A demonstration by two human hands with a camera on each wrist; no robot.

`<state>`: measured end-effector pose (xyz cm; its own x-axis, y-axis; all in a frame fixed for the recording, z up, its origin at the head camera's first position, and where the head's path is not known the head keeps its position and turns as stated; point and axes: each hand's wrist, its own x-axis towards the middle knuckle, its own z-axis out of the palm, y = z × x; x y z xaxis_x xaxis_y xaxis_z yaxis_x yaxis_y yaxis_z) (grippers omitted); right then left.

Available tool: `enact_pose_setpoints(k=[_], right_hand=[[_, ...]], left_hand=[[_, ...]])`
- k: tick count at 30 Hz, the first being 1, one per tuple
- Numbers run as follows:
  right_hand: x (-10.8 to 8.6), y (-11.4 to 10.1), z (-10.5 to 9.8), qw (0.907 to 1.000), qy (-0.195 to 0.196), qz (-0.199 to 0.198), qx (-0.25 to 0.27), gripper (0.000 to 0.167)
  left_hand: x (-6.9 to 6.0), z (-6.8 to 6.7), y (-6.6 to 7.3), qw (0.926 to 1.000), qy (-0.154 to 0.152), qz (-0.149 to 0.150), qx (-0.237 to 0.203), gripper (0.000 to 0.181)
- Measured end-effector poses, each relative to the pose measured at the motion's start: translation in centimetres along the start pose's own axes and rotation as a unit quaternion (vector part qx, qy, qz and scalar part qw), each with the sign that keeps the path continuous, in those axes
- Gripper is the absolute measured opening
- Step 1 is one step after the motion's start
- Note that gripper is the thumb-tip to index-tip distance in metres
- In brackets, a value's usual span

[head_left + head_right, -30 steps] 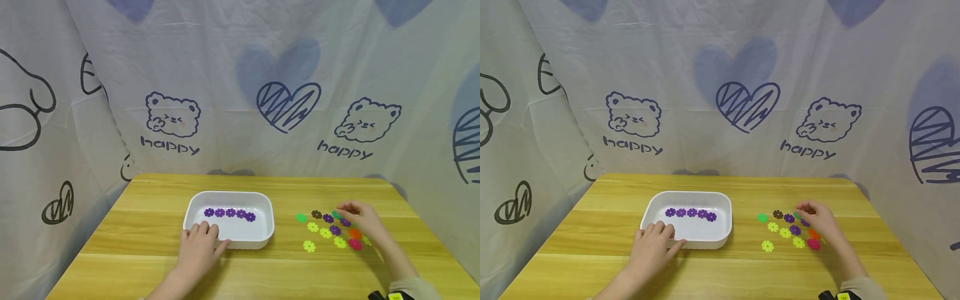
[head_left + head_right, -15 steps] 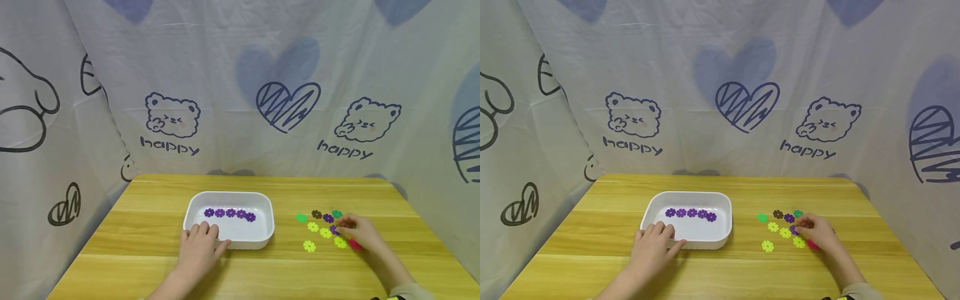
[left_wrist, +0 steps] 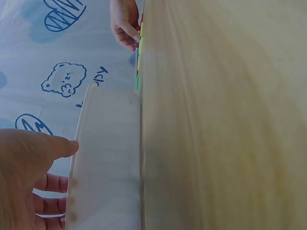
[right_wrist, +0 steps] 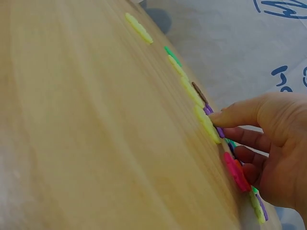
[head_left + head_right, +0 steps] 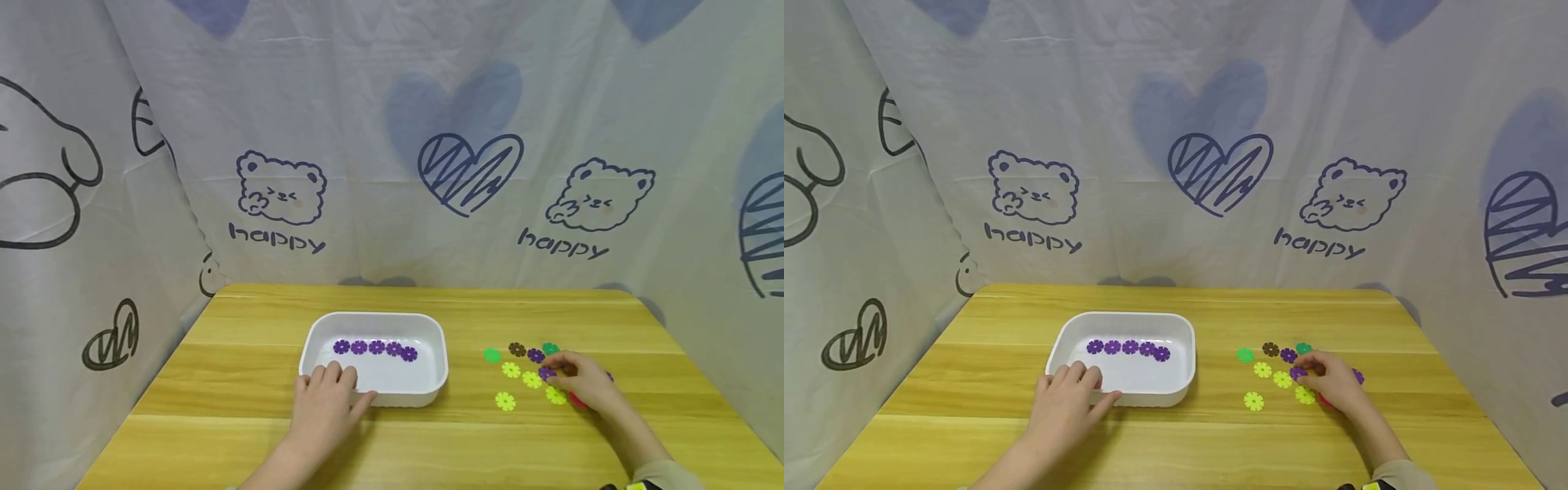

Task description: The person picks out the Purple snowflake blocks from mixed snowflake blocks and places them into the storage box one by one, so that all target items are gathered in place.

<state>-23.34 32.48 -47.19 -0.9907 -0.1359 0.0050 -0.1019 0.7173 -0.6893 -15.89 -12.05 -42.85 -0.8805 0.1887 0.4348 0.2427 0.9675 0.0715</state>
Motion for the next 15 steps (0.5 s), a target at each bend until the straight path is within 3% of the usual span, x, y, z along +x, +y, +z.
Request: enact_pose_setpoints(k=[9,15], right_hand=[[0.1,-0.12,0.02,0.9988,0.037,-0.019,-0.024,0.023],[0.15,-0.2,-0.1,0.999,0.039,-0.021,0.009,0.023]], left_hand=[[-0.04,-0.04,0.03,1.0,0.002,0.001,0.0,0.042],[-0.02,-0.03,0.03,1.0,0.004,0.001,0.003,0.042]])
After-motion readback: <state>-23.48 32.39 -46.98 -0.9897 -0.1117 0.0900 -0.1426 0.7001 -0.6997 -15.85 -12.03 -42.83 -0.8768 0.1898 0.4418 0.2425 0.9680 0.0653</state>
